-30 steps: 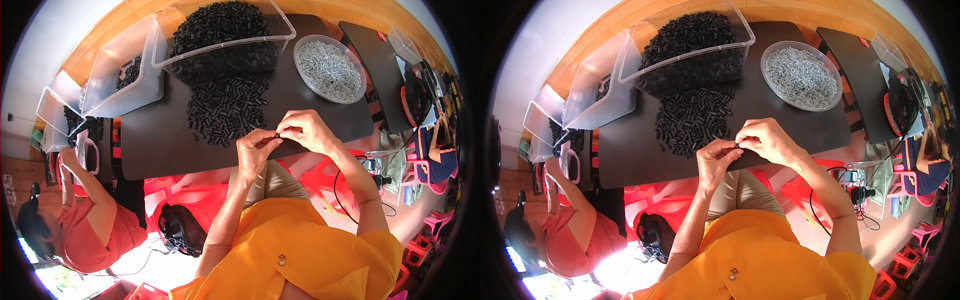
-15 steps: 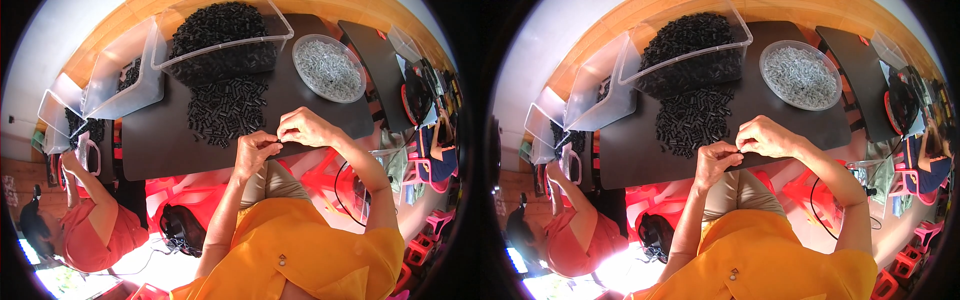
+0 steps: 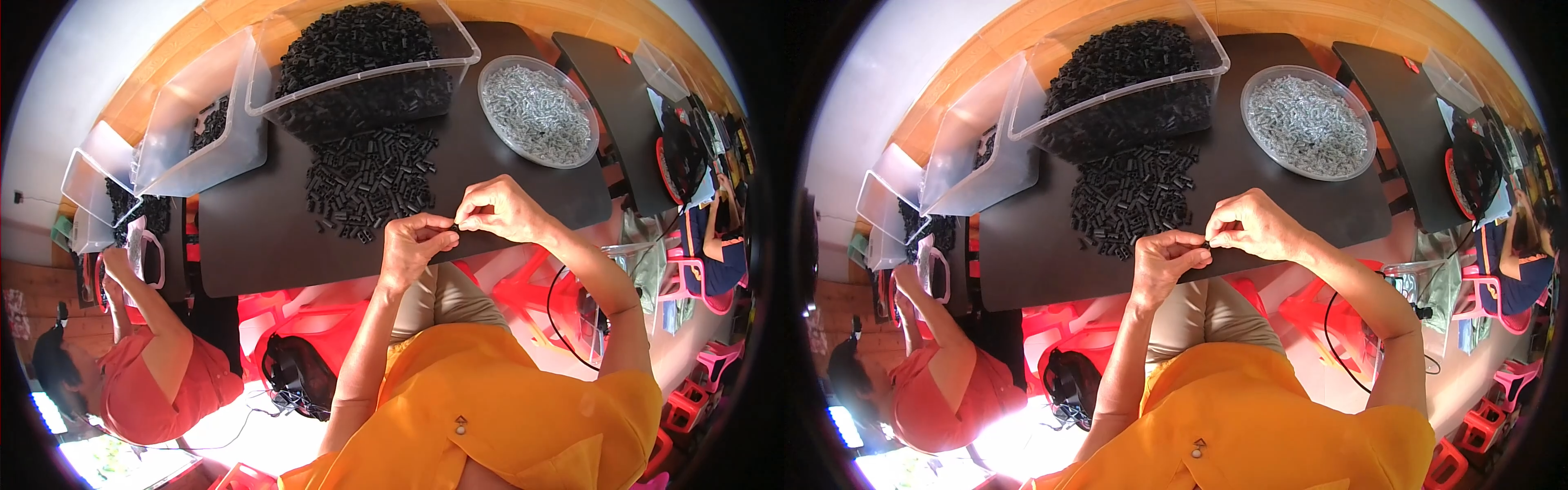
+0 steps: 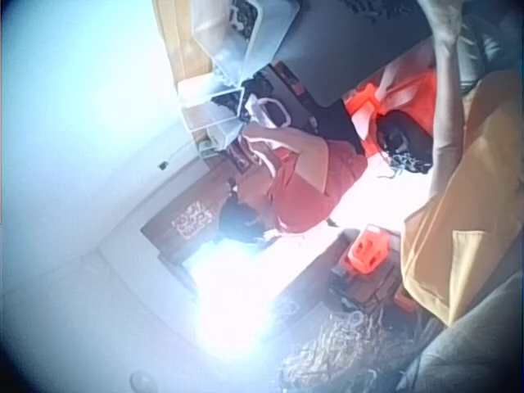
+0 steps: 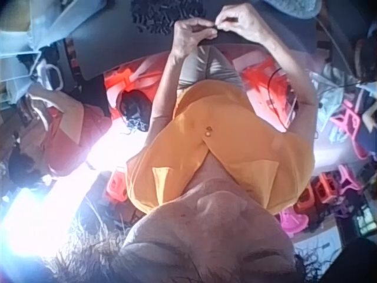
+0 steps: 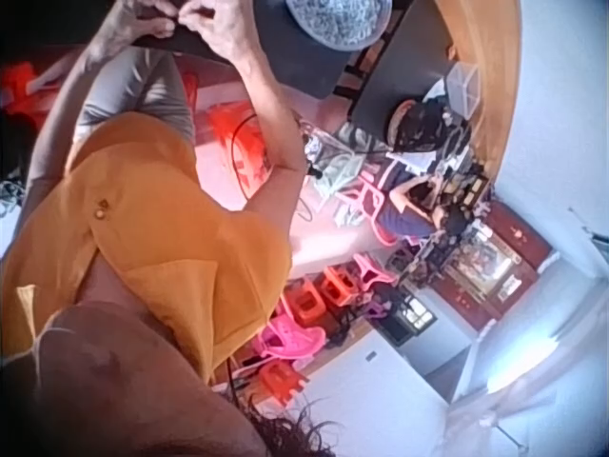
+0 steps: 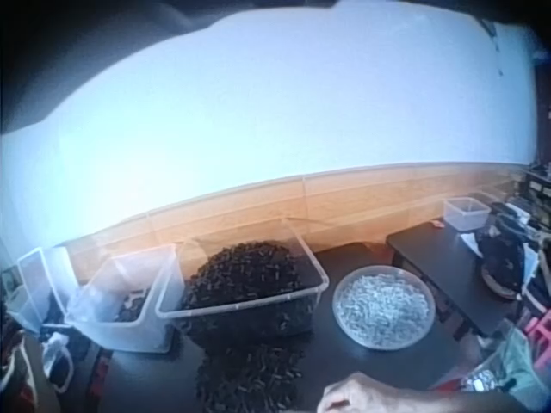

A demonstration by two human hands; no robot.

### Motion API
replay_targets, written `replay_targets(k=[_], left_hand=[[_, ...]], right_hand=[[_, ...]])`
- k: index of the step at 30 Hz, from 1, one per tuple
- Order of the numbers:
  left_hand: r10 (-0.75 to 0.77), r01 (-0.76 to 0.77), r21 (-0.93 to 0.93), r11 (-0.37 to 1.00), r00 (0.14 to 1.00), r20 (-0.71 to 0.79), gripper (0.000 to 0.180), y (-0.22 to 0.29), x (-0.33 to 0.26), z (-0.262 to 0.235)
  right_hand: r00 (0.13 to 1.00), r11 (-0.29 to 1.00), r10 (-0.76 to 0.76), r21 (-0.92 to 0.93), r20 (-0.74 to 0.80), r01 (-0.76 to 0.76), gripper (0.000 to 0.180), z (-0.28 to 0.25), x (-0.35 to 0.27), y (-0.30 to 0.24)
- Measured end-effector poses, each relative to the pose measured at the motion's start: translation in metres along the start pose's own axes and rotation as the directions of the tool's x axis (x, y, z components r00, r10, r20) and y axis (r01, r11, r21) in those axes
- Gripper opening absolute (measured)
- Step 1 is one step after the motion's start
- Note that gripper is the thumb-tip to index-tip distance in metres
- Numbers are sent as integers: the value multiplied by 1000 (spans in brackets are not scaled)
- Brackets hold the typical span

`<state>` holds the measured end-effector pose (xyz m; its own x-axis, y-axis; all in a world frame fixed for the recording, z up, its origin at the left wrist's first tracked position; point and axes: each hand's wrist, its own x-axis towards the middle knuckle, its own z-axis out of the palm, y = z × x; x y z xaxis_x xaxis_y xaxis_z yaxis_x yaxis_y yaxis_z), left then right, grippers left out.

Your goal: The person picks up metal pins from a tray and plastic components from the table, inserts the pins into the plastic components by hand, and places the assembled components into a storage container.

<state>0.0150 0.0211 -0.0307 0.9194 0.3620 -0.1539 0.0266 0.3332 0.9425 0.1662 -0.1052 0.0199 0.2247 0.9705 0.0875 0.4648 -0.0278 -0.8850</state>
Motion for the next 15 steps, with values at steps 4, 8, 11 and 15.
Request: replay_targets(k=[4,8,11,15], left_hand=[[30,-32,115,993,999,13,15,1,-1,0],[35,-35,60,998,999,9,14,-2,0,-1],[48,-48,77,996,999,1,12,-3,1,1],[52,-51,40,998,998,-21,11,-4,1,2]], right_hand=[[997,999,-17,-49,71,21,5,0,1,-4],[999,995,-18,-94,35,21,5,3,1,-7],[996,987,-83,-144,-24,78,6,7,-1,-1],[997,992,-80,-98,-16,78,10,6,2,3]])
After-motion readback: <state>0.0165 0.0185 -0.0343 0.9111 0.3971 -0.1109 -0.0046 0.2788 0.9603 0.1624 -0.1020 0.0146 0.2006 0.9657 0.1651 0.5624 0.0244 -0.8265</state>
